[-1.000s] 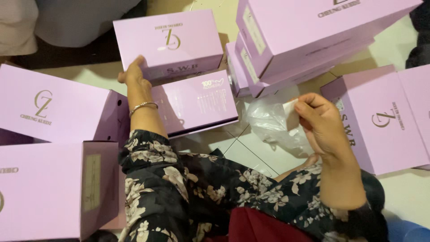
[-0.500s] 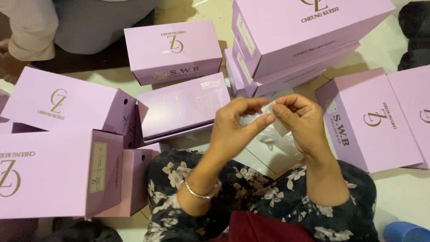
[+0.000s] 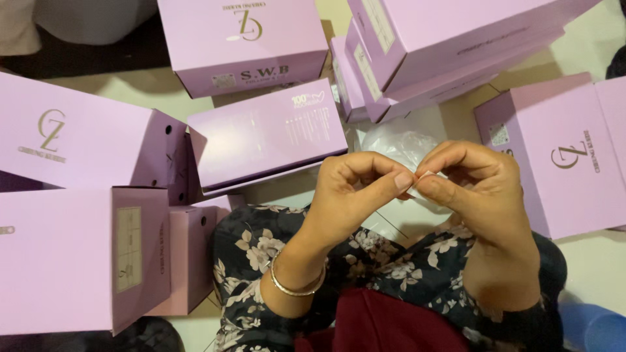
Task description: The person sits on the floor surrounded by pink shoe boxes and applies small white labels to clear plastic bags. They peel the backing off each label and smooth it onto the bag surface.
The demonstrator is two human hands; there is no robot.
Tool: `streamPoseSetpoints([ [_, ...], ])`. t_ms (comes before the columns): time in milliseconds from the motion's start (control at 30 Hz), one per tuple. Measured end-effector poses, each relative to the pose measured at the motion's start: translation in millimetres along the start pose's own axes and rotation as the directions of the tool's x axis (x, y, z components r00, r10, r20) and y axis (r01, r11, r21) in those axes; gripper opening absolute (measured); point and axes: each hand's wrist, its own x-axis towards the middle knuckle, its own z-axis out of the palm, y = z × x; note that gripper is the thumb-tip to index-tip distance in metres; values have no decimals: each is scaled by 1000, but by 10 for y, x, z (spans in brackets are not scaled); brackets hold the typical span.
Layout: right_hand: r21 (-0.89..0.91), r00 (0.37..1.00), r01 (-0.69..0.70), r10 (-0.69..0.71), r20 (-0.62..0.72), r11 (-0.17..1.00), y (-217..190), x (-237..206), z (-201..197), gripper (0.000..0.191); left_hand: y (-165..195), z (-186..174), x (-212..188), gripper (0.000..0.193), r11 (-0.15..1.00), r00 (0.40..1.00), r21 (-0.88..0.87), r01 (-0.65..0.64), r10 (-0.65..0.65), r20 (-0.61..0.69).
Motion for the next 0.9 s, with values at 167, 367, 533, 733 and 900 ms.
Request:
streamPoseSetpoints([
  [167,25,990,137,-138,38,990,-37,13,39,27,60,5,-5,10,994,993,-45,102,-99,69],
  [367,-383,928,312,-366,-76,870,-147,-22,170,29,173,30,-17,7,989,999,145,1,-6,36],
  [533,-439,931,248,-338,-140,864,-262,-53,226,24,269,114,-39,6,945,988,291,-149,152,15],
  [733,-495,935,229,-331,-127,838,-306,-93,250,24,322,180,-23,6,794,937,533,-293,350,-6],
  [900,-385,953,248,-296,-70,889,-263,-109,236,12,348,217,-10,9,668,882,649,-364,471,10],
])
